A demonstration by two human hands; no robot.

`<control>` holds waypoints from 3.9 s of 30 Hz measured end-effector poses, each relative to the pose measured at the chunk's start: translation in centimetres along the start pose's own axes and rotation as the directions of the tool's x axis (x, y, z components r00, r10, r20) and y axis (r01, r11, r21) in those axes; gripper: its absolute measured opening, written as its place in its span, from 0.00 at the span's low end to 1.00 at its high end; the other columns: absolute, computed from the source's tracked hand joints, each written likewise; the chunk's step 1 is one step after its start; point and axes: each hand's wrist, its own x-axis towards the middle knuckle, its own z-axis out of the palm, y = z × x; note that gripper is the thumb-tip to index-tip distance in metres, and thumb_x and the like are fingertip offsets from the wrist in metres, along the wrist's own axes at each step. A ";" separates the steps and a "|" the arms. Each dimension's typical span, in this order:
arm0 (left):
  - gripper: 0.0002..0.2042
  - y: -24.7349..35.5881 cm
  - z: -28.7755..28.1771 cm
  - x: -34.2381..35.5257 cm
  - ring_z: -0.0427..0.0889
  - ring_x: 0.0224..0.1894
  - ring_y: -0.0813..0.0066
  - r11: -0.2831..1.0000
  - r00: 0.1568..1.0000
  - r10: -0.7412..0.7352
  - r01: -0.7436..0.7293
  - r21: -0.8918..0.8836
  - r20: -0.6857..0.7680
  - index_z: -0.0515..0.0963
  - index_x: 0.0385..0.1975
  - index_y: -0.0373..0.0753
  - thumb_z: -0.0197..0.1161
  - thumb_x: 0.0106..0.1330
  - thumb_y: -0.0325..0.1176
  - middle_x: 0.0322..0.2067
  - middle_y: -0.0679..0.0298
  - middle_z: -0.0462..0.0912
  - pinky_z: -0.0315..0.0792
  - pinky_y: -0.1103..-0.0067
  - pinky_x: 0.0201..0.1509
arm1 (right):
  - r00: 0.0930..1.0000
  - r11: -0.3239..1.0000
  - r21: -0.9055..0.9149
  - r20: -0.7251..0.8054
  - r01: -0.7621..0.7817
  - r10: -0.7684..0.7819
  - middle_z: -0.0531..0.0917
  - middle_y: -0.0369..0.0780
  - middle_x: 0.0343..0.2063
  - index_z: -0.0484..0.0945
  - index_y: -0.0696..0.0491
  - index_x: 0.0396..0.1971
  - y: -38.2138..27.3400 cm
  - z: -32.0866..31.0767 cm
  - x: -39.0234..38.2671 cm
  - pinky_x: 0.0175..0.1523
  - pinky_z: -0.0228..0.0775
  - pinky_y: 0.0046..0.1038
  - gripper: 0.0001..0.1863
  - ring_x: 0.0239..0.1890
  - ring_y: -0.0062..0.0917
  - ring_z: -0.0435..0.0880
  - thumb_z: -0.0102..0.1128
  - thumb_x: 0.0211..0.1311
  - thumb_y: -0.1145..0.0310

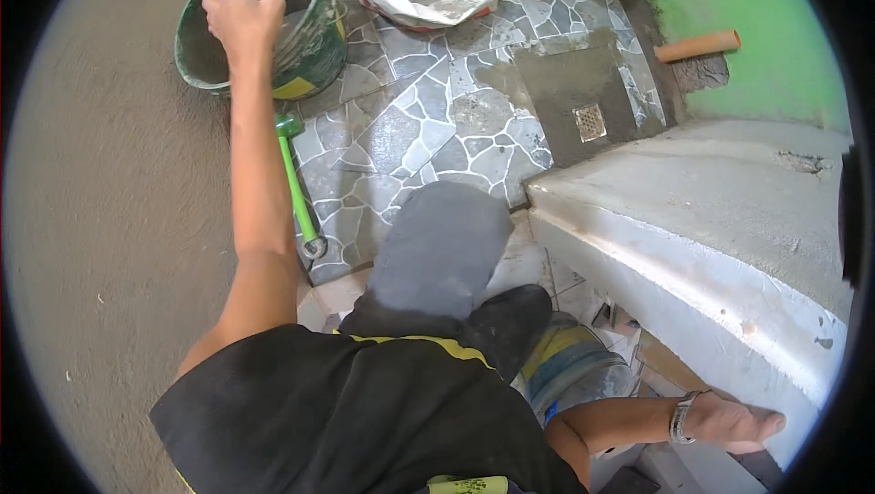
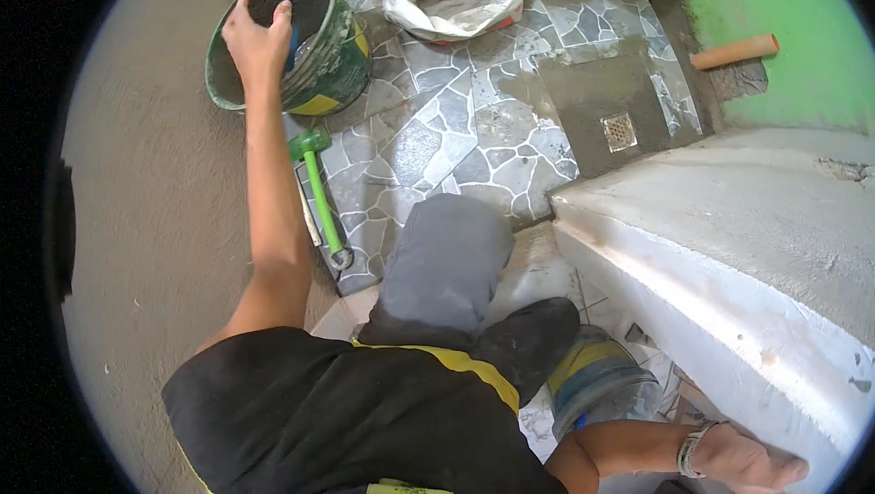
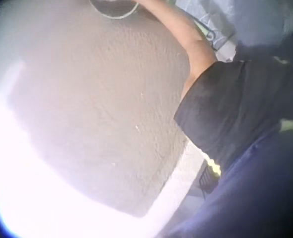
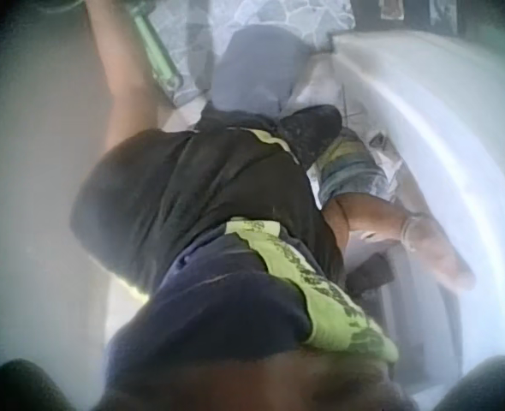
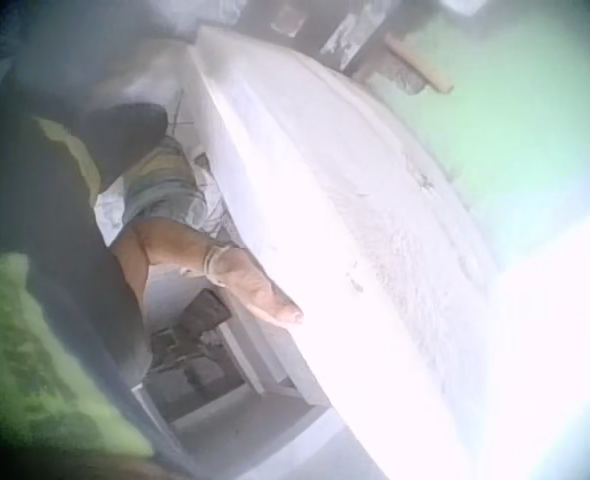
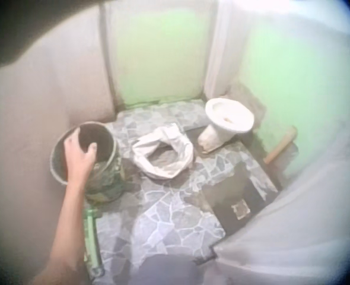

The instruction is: Applying and smoothing cement mixture to fill a gap in a tiled floor around a drain.

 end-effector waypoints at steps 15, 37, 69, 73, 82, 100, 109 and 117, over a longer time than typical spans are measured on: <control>0.28 -4.2 34.1 -14.6 0.51 0.71 0.51 0.982 0.884 0.174 -0.121 -0.148 0.434 0.61 0.64 0.34 0.54 0.65 0.38 0.67 0.47 0.57 0.44 0.58 0.74 | 0.073 0.948 0.134 0.990 -0.290 -0.118 0.84 0.42 0.32 0.81 0.60 0.36 -11.6 11.2 -24.2 0.44 0.72 0.27 0.08 0.35 0.28 0.81 0.62 0.55 0.75; 0.29 -3.4 33.8 -14.0 0.46 0.73 0.53 0.996 0.840 0.093 -0.071 -0.062 0.535 0.56 0.68 0.37 0.47 0.67 0.41 0.70 0.51 0.52 0.37 0.56 0.74 | -0.529 0.747 0.552 0.786 0.370 -0.319 0.81 0.54 0.46 0.73 0.54 0.51 -10.7 58.3 -61.1 0.55 0.72 0.44 0.28 0.50 0.47 0.80 0.63 0.50 0.59; 0.27 -2.7 33.7 -14.3 0.47 0.73 0.53 0.989 0.871 0.138 -0.144 -0.025 0.471 0.59 0.66 0.37 0.47 0.67 0.40 0.69 0.53 0.54 0.38 0.56 0.74 | -0.691 0.774 0.552 0.689 0.308 -0.216 0.84 0.49 0.43 0.85 0.52 0.38 -6.0 45.6 -59.3 0.49 0.74 0.41 0.21 0.45 0.43 0.83 0.46 0.58 0.55; 0.27 -2.5 33.8 -14.3 0.46 0.73 0.52 0.987 0.882 0.159 -0.159 -0.037 0.444 0.60 0.66 0.37 0.47 0.67 0.39 0.69 0.52 0.54 0.38 0.56 0.74 | -0.742 0.805 0.571 0.608 0.160 -0.284 0.83 0.52 0.41 0.85 0.55 0.35 -4.6 44.9 -60.8 0.52 0.73 0.41 0.20 0.44 0.43 0.83 0.46 0.57 0.59; 0.28 -2.0 33.6 -14.2 0.47 0.73 0.52 0.988 0.869 0.140 -0.153 -0.011 0.474 0.59 0.66 0.37 0.48 0.67 0.39 0.70 0.52 0.53 0.38 0.56 0.74 | -0.619 0.943 0.263 0.711 -0.204 -0.333 0.80 0.57 0.44 0.78 0.64 0.41 -14.3 47.7 -66.6 0.57 0.68 0.41 0.20 0.49 0.46 0.80 0.50 0.56 0.64; 0.26 -1.8 34.0 -14.7 0.49 0.71 0.47 0.970 0.883 0.222 -0.244 0.001 0.413 0.59 0.65 0.36 0.47 0.67 0.38 0.68 0.49 0.56 0.43 0.53 0.73 | -0.607 0.973 0.077 0.792 0.216 0.071 0.76 0.47 0.57 0.76 0.57 0.55 -11.2 53.3 -71.4 0.62 0.66 0.42 0.31 0.61 0.41 0.73 0.56 0.57 0.51; 0.26 -1.7 34.4 -15.4 0.49 0.71 0.47 0.967 0.887 0.231 -0.255 0.006 0.399 0.59 0.66 0.38 0.47 0.68 0.40 0.67 0.49 0.57 0.44 0.53 0.72 | -0.707 -0.003 -0.707 0.707 -0.707 -0.035 0.75 0.36 0.20 0.73 0.52 0.26 -10.5 53.7 -59.2 0.15 0.57 0.24 0.05 0.18 0.22 0.71 0.56 0.58 0.68; 0.27 -1.8 34.3 -15.5 0.50 0.71 0.47 0.964 0.874 0.234 -0.264 0.011 0.427 0.58 0.67 0.39 0.46 0.68 0.40 0.68 0.48 0.56 0.43 0.53 0.72 | -0.622 -0.298 -0.636 0.768 -0.712 -0.153 0.76 0.35 0.22 0.74 0.52 0.30 6.4 44.8 -46.7 0.14 0.54 0.14 0.07 0.19 0.16 0.72 0.55 0.62 0.65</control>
